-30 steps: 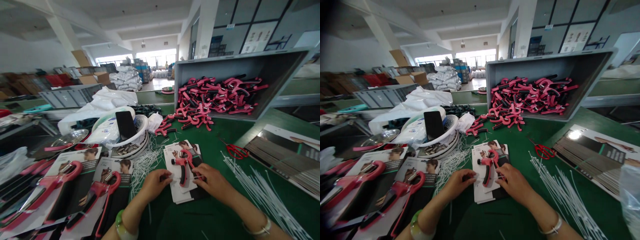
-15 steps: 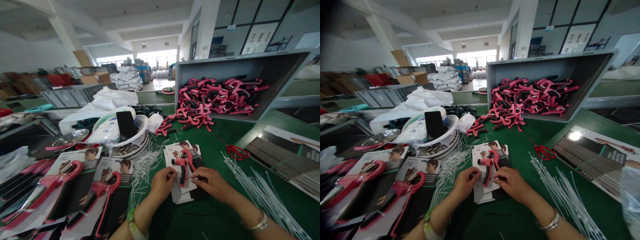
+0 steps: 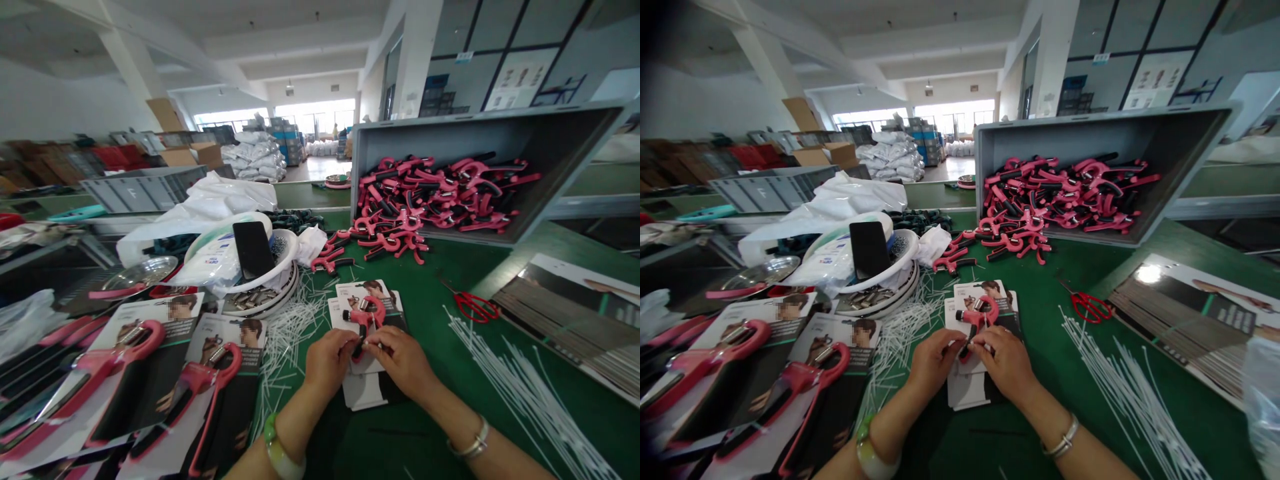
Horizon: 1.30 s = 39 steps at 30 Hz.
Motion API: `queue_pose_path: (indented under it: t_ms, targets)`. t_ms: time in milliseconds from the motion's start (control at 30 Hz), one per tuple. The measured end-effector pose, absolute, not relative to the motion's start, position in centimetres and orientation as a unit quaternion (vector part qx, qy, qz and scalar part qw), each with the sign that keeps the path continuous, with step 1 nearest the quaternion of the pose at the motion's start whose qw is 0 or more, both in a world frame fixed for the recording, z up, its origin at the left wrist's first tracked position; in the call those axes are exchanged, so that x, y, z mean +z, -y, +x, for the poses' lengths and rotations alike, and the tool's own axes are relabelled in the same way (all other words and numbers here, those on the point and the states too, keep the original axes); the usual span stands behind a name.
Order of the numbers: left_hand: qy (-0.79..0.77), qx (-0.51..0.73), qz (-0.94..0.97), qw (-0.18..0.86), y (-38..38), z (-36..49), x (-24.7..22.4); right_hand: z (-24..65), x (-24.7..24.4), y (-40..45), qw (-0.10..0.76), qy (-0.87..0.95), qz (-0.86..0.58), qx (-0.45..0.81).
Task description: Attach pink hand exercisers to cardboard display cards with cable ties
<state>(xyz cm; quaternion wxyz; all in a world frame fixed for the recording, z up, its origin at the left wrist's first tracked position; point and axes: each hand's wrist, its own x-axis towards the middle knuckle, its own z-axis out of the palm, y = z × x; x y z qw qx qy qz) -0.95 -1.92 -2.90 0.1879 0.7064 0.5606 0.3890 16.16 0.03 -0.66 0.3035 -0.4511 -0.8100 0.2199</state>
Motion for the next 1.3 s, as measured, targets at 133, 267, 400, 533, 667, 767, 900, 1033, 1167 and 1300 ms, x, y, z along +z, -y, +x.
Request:
queue_pose_path:
  t_ms: [133, 267, 400, 533, 667, 767, 900, 1033, 1167, 1300]
  targets:
    - [-0.564, 0.348, 0.726, 0.185, 2.0, -1.2, -2.6, 16.3, -0.8, -0.1, 0.305, 0.814, -0.449, 0.206]
    - [-0.562, 0.328, 0.737, 0.183, 2.0, -1.2, -2.4, 16.3, -0.9, -0.2, 0.303, 0.820, -0.442, 0.201]
    - [-0.560, 0.326, 0.739, 0.182, 1.9, -1.3, -2.3, 16.2, -0.7, -0.2, 0.283, 0.826, -0.444, 0.201]
    - [-0.539, 0.342, 0.745, 0.191, 1.8, -1.2, -2.4, 16.3, -0.1, -0.4, 0.248, 0.834, -0.449, 0.201]
    - [-0.511, 0.377, 0.736, 0.233, 1.6, -1.2, -2.8, 16.3, 1.2, -1.3, 0.179, 0.842, -0.448, 0.243]
    - [-0.513, 0.387, 0.716, 0.272, 1.5, -1.1, -2.9, 16.0, 2.0, -1.9, 0.146, 0.836, -0.456, 0.270]
    - [-0.513, 0.393, 0.705, 0.293, 1.3, -1.0, -2.8, 15.8, 1.5, -1.5, 0.189, 0.816, -0.486, 0.249]
    - [-0.515, 0.393, 0.702, 0.294, 1.1, -0.8, -2.8, 16.8, 0.0, -0.8, 0.271, 0.818, -0.445, 0.245]
    - [-0.488, 0.414, 0.712, 0.289, 1.0, -0.7, -3.2, 17.3, -1.1, -0.9, 0.336, 0.855, -0.341, 0.199]
    - [-0.509, 0.392, 0.715, 0.273, 1.2, -0.5, -2.8, 16.7, -1.3, -0.9, 0.365, 0.858, -0.344, 0.111]
